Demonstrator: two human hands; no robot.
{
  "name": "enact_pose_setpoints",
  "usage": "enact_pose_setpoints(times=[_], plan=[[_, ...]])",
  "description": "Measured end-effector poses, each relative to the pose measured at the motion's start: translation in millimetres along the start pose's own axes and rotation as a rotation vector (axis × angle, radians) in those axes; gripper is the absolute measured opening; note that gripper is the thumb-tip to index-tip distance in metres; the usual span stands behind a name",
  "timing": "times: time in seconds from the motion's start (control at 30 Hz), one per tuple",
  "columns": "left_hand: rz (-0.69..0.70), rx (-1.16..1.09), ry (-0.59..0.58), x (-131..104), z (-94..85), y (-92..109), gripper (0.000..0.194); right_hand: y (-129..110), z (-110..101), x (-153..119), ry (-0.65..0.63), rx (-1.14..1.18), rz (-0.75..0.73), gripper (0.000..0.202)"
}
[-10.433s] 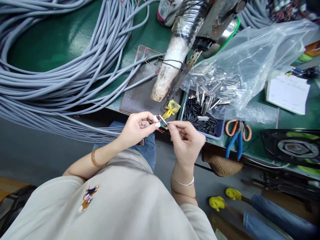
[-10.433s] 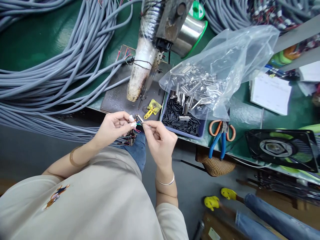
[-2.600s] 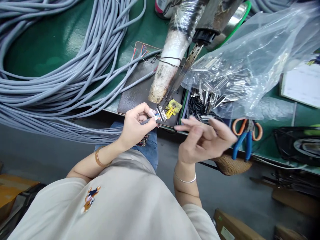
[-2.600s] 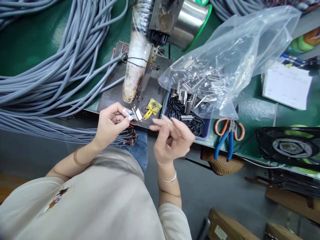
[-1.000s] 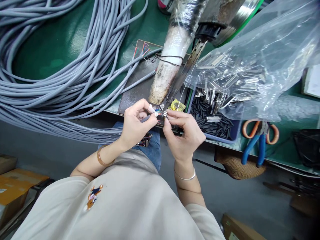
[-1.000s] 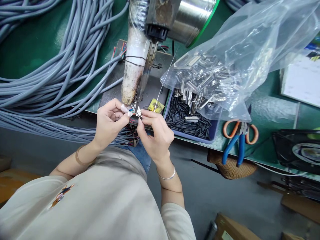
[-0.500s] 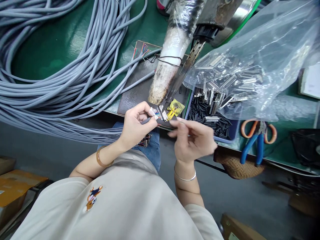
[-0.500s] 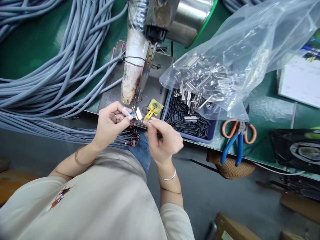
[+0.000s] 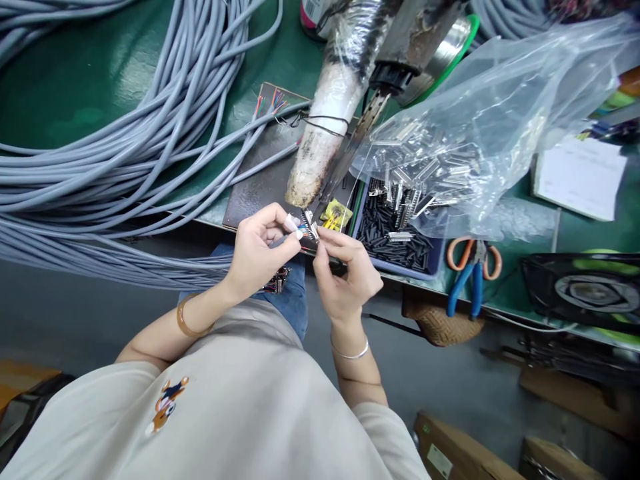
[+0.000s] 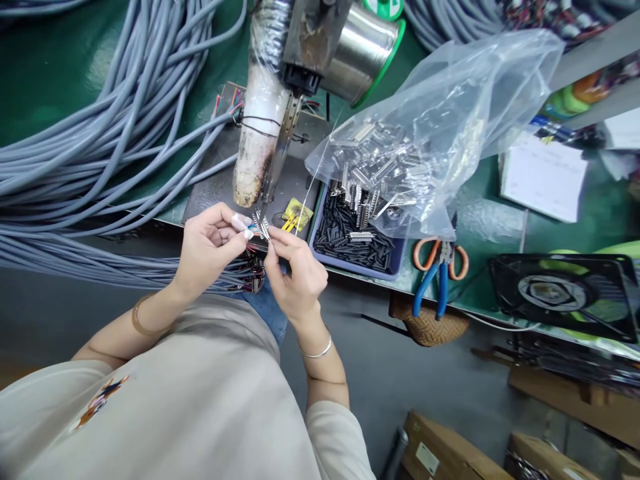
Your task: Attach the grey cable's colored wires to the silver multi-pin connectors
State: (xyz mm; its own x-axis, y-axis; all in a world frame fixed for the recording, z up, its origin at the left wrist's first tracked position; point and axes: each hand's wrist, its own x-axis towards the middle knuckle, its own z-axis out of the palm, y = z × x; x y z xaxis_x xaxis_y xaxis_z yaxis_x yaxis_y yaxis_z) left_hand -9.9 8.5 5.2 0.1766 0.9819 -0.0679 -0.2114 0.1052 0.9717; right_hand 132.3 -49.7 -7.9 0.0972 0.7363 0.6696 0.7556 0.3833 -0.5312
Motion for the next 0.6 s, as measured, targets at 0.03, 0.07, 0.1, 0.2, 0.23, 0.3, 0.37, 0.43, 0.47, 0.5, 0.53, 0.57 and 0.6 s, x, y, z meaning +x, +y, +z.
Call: enact_pose_setpoints(times=[0.03,0.07,0.1,0.2,0.23,0.3,0.37,0.43,0.47,0.5,0.53,0.57,0.6], plan=[[0.007,0.006,0.008,0.5,0.6,0.2,0.014,0.2,1.3,0.6,0.007,0.005,0.007,0.017],[0.015,0.011,0.016,1.1,1.2,0.4,0.014,0.6,2.4,1.2,0.010,0.009,0.013,0.017],[0.022,0.017,0.021,1.8,1.7,0.6,0.014,1.1,3.2,1.9,0.011,0.010,0.016,0.017],[0.040,0.030,0.030,3.2,2.9,0.5,0.014,2.9,4.3,3.2,0.015,0.026,0.023,0.017],[0.045,0.034,0.030,3.4,3.2,0.2,0.014,3.5,4.4,3.3,0.016,0.037,0.028,0.017],[0.059,0.047,0.030,3.5,3.8,-0.7,0.013,4.7,4.7,3.3,0.019,0.057,0.040,0.017],[0.079,0.066,0.033,3.4,4.4,-1.6,0.013,5.7,5.2,3.3,0.025,0.067,0.046,0.018],[0.109,0.085,0.043,3.5,5.0,-1.7,0.013,6.0,5.4,4.1,0.027,0.069,0.044,0.018],[0.127,0.094,0.049,3.6,5.3,-1.3,0.013,5.8,5.4,4.9,0.029,0.068,0.041,0.018],[0.145,0.104,0.053,3.7,5.5,-0.8,0.013,5.4,5.2,5.8,0.030,0.063,0.036,0.018],[0.161,0.113,0.054,3.9,5.5,-0.1,0.013,4.7,4.9,6.8,0.031,0.052,0.029,0.019],[0.170,0.120,0.053,4.0,5.5,0.7,0.013,4.0,4.5,7.7,0.033,0.038,0.022,0.019],[0.173,0.125,0.049,4.2,5.2,1.6,0.013,3.2,4.2,8.3,0.034,0.023,0.015,0.019]])
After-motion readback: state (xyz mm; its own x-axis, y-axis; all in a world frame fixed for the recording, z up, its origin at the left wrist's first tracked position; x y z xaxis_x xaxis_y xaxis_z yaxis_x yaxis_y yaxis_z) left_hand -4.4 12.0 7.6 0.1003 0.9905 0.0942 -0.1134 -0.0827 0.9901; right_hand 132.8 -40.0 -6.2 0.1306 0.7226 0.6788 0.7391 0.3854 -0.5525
